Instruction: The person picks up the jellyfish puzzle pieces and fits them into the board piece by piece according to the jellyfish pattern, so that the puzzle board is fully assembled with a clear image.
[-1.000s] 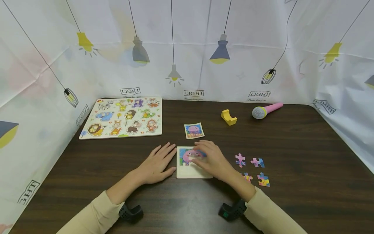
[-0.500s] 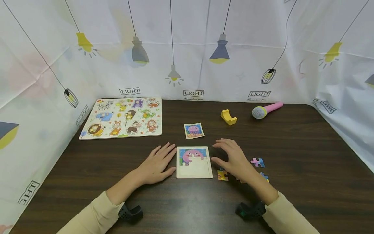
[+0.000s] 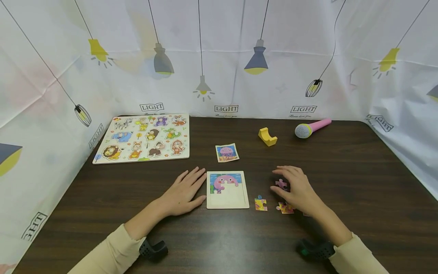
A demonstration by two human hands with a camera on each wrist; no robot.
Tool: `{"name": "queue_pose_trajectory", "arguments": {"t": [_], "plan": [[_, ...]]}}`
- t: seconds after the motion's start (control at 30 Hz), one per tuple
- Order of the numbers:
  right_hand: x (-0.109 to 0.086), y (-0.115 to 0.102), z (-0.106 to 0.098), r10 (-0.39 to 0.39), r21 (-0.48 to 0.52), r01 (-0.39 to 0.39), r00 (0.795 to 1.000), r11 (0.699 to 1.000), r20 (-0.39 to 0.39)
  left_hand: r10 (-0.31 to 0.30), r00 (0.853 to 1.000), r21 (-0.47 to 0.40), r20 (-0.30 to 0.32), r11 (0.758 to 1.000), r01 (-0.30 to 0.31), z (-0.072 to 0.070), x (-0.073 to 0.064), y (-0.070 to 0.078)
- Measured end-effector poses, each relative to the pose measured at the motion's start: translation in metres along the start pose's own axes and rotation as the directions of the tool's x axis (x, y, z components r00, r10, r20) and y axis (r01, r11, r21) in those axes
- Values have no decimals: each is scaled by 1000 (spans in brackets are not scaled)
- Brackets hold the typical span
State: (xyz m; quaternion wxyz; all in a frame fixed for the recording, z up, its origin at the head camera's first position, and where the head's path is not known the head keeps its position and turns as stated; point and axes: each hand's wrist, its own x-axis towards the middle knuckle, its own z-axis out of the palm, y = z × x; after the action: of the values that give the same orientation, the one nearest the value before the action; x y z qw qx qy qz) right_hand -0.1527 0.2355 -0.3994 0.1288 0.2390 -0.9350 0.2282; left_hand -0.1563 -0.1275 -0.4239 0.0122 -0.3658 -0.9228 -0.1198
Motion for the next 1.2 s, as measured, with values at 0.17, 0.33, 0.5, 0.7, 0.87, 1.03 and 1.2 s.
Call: {"name": "queue_pose_trajectory", "arguments": {"t": [0.17, 0.33, 0.5, 0.7, 0.87, 1.03, 1.2], "plan": [[-10, 11, -5, 18, -29, -18, 1000, 999, 11, 0, 1000, -3, -1, 1000, 0, 0, 1, 0], [-17, 17, -7, 36, -17, -35, 999, 999, 31, -2, 1000, -2, -1, 1000, 2, 1, 1, -1], [-19, 23, -6, 31, -10, -31, 999, 999, 39, -5, 1000, -2, 1, 1000, 5, 2, 1, -1], [-20, 26, -5, 15, 1, -15, 998, 1000, 59, 2, 1000, -5, -10, 1000, -2, 1, 1, 0], [-20, 25, -5, 20, 14, -22, 997, 1000, 79, 12, 1000, 4, -17, 1000, -12, 0, 0, 0], [-19, 24, -5, 49, 22, -52, 991, 998, 121, 11, 1000, 4, -15, 1000, -11, 0, -1, 0], [-18, 24, -7, 63, 44, -71, 986, 997, 154, 9, 1000, 6, -13, 1000, -9, 1, -1, 0]]}}
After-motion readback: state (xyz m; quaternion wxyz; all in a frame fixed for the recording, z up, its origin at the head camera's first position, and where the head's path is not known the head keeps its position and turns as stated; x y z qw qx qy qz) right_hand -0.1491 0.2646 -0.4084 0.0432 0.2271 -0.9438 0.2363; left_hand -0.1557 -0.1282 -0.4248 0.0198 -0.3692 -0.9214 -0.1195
